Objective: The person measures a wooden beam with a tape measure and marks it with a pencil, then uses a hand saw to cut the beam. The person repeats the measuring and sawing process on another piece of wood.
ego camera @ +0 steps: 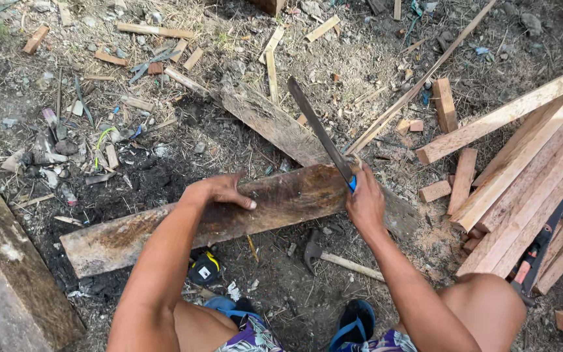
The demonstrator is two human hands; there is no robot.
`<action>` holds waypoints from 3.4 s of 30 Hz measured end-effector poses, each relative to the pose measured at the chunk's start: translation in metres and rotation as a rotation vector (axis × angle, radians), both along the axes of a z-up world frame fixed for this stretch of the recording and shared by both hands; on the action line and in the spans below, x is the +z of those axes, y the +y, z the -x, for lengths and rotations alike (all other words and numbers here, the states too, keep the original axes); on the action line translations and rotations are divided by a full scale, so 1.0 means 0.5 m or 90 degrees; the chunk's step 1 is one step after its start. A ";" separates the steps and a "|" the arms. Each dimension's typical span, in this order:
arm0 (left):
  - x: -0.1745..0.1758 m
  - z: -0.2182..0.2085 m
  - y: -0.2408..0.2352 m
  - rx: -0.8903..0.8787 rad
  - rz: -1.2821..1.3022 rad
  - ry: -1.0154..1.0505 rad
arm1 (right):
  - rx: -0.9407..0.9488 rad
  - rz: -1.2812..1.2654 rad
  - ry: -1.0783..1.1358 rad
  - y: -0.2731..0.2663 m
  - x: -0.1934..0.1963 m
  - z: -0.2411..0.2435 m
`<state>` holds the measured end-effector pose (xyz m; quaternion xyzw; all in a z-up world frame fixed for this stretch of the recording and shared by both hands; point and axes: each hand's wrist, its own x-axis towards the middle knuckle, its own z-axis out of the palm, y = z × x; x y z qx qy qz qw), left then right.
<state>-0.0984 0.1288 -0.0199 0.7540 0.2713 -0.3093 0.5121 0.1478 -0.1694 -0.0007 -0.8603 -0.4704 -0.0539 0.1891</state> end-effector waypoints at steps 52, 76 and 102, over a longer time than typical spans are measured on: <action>0.103 -0.190 -0.211 0.125 -0.385 -0.048 | 0.338 0.084 0.166 -0.047 0.176 -0.174; 0.091 -0.183 -0.247 0.117 -0.408 -0.072 | 0.209 0.359 0.135 0.012 0.147 -0.223; 0.062 -0.174 -0.293 0.047 -0.507 -0.063 | 0.175 0.433 0.153 0.038 0.133 -0.233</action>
